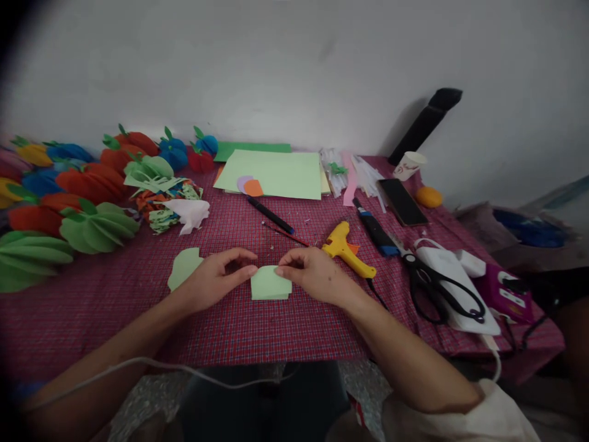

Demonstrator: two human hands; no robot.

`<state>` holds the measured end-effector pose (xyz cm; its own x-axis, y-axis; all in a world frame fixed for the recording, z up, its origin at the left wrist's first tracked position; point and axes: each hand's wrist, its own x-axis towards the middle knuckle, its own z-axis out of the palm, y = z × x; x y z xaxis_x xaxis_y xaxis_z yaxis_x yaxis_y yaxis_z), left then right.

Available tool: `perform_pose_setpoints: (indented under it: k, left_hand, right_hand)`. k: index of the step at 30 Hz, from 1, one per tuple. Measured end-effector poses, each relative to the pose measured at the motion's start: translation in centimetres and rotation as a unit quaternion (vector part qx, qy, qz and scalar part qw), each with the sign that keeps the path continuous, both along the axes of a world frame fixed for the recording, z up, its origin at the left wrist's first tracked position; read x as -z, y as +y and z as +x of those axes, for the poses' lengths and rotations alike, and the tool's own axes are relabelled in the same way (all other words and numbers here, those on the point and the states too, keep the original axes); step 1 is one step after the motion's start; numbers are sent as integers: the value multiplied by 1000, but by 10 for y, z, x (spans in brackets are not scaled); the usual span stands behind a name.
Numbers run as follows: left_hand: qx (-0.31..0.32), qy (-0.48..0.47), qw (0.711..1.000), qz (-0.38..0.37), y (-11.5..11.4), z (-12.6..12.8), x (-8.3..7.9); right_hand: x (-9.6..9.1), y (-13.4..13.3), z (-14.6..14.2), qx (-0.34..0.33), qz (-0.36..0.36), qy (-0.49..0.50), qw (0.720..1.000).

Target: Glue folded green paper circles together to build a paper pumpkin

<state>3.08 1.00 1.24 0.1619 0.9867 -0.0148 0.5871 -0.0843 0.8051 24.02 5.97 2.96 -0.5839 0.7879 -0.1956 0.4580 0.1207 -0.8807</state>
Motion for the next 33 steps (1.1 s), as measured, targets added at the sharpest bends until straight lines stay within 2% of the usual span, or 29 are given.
perform_pose_setpoints:
  k: [4,10,33]
  left_hand:
    - [-1,38,999,14,-2,1,6]
    - [15,71,997,35,-2,0,12]
    - [39,122,990,60,-4,2,12]
  right_hand:
    - [0,-2,-2,5,-35,-33,999]
    - [3,-4,-6,18,-14,-39,999]
    - [4,-6,-8,9,6,-87,996]
